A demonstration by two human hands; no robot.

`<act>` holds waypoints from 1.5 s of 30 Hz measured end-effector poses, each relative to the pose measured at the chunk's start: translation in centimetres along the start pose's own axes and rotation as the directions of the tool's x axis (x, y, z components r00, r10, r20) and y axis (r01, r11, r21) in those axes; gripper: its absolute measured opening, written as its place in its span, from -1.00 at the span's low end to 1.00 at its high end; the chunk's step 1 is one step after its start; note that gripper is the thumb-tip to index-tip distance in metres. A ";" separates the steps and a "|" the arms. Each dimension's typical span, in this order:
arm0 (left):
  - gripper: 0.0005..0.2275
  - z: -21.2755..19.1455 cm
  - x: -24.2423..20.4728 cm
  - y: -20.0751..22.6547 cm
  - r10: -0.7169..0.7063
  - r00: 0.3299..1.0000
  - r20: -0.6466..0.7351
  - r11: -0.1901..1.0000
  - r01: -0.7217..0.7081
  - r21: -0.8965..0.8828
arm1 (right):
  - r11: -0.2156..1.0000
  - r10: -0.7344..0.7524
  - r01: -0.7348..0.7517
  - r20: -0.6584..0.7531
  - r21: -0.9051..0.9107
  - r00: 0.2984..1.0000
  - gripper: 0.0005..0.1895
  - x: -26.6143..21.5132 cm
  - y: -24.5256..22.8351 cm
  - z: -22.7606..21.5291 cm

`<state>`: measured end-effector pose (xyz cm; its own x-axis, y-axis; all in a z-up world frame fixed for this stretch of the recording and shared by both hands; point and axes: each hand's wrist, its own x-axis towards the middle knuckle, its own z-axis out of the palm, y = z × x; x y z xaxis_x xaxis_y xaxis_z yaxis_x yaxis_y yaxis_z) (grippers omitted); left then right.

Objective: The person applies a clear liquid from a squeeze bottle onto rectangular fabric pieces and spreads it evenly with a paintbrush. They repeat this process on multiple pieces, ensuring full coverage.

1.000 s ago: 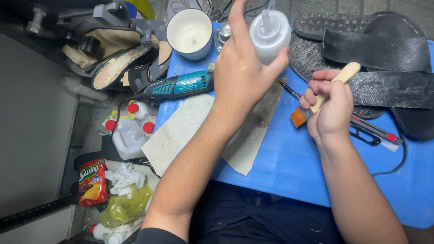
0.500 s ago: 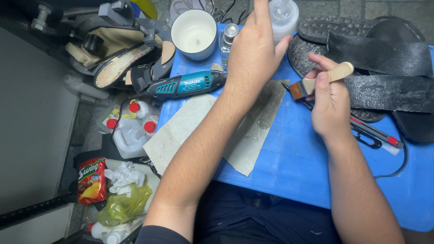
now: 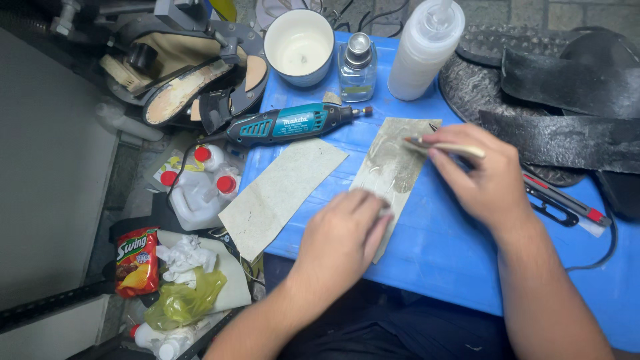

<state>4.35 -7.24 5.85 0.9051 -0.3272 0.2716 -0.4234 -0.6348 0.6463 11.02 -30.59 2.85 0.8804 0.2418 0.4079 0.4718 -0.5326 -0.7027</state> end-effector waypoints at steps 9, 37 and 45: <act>-0.84 3.0 -5.4 -4.2 0.052 0.997 -0.063 0.991 -0.060 -0.122 | 0.890 -0.284 0.356 0.267 -0.284 0.921 -0.48 -4.8 -5.1 3.0; -0.87 3.2 -5.9 -5.1 0.023 0.996 -0.087 0.985 -0.037 -0.170 | 0.983 0.075 -0.078 -0.020 -0.169 0.997 -0.88 -3.4 -2.1 1.7; -0.87 3.2 -5.9 -5.0 0.028 0.995 -0.099 0.984 -0.045 -0.170 | 0.994 -0.092 0.103 0.201 -0.045 0.975 -0.71 -5.2 -5.2 3.2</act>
<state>1.06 -4.38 -1.30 0.8923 -0.2742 0.3587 -0.4506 -0.4910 0.7455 4.14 -26.44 2.53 0.8249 0.4475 0.3454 0.5572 -0.5406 -0.6303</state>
